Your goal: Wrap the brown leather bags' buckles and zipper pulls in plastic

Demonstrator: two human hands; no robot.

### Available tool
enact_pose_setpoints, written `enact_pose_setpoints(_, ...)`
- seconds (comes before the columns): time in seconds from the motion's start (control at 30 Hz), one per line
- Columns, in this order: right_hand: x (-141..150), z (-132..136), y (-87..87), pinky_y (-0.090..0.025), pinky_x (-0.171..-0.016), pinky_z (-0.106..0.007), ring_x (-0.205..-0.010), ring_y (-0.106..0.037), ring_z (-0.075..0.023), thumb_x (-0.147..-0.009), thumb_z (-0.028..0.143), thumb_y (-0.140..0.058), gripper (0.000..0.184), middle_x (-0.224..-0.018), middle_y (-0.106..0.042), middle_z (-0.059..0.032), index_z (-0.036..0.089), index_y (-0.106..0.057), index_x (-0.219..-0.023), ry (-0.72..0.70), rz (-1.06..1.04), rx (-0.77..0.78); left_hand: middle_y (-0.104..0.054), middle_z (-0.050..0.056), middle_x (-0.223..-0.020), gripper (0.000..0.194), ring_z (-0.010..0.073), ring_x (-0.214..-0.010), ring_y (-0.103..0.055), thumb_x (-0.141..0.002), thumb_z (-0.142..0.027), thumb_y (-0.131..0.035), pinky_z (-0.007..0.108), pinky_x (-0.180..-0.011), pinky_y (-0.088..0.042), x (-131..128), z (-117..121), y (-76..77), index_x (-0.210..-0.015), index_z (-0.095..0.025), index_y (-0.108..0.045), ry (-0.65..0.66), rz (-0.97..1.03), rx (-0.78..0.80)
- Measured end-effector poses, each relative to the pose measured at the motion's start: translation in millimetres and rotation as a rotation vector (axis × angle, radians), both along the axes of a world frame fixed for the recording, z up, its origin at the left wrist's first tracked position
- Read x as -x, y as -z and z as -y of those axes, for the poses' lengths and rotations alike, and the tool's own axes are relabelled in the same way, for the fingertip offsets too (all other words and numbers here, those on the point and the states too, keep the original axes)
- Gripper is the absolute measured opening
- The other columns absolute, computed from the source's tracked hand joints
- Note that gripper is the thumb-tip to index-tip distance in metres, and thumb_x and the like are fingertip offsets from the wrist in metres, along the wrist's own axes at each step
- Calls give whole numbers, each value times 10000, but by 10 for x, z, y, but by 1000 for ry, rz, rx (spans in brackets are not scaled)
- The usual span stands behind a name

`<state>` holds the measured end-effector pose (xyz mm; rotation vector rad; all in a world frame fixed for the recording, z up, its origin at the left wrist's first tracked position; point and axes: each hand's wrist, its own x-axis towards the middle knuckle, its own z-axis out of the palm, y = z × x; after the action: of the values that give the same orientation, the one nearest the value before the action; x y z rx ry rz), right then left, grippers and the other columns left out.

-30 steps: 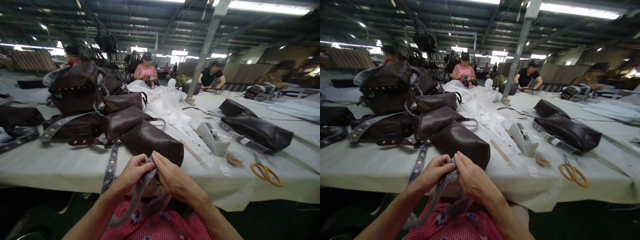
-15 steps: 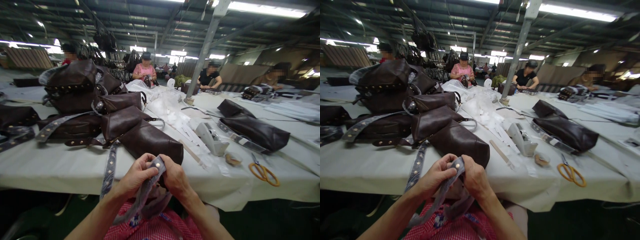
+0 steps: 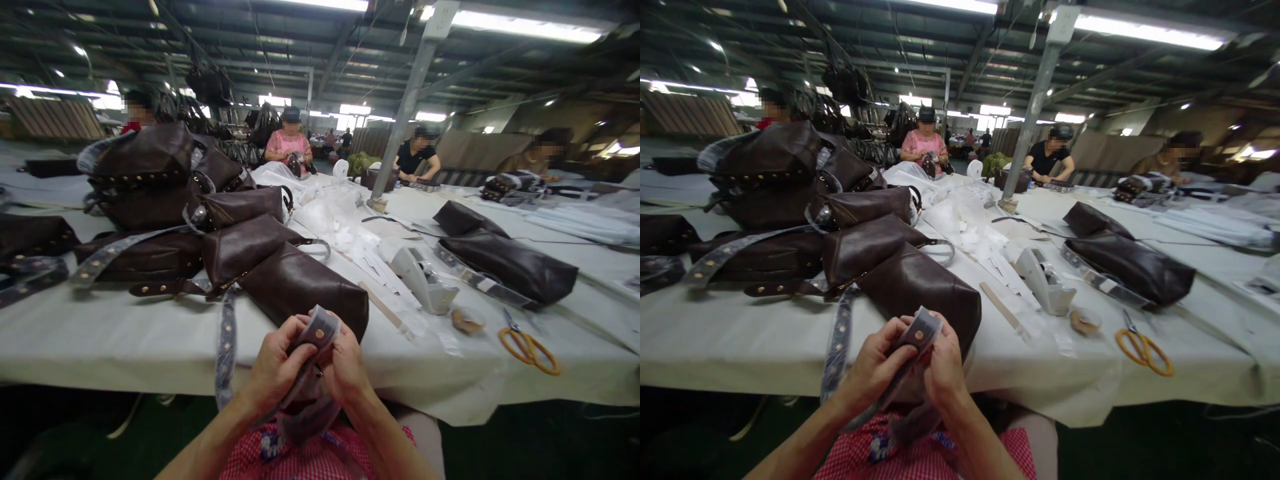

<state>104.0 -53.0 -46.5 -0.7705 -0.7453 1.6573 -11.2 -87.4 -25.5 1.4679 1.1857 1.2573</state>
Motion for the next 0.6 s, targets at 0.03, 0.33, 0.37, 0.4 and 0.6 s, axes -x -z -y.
enact_pose_setpoints(0.03,-31,-10,6,-554,-695,-295,-747,-693,-187,-763,311,-650,269,-864,-743,-61,173,-653,-993,-26,36,-26,-650,19,-853,30,152,-800,-596,-811,-163,-580,247,-727,-471,0,-1,0,-825,-168,-607,-11,2,4)
enact_pose_setpoints(0.33,-512,-333,-174,-482,-1008,-396,-1117,-625,-213,-863,126,-497,289,-1125,-695,-90,216,-665,-1080,69,977,-1330,-548,-62,-626,216,94,-486,-529,-733,-240,-671,199,-460,-438,29,-53,-162,-804,-196,-471,207,274,358)
enact_pose_setpoints(0.37,-500,-324,-179,-519,-944,-366,-1064,-643,-210,-855,134,-504,266,-1092,-697,-95,206,-655,-1061,126,976,-1317,-567,-55,-639,219,102,-502,-550,-749,-256,-667,207,-478,-452,24,-53,-186,-843,-198,-478,241,305,357)
enact_pose_setpoints(0.4,-473,-304,-174,-541,-878,-340,-1006,-655,-208,-839,155,-528,248,-1060,-697,-95,199,-640,-1056,187,952,-1252,-586,-46,-649,220,111,-518,-567,-771,-278,-654,215,-497,-463,21,-56,-198,-885,-201,-483,272,331,354)
enact_pose_setpoints(0.6,-192,-122,-44,-500,-656,-245,-727,-615,-156,-723,277,-642,229,-870,-673,-3,209,-581,-932,121,495,-540,-592,-18,-800,202,106,-662,-558,-767,-193,-624,214,-616,-445,100,-133,-105,-963,-178,-580,311,226,204)
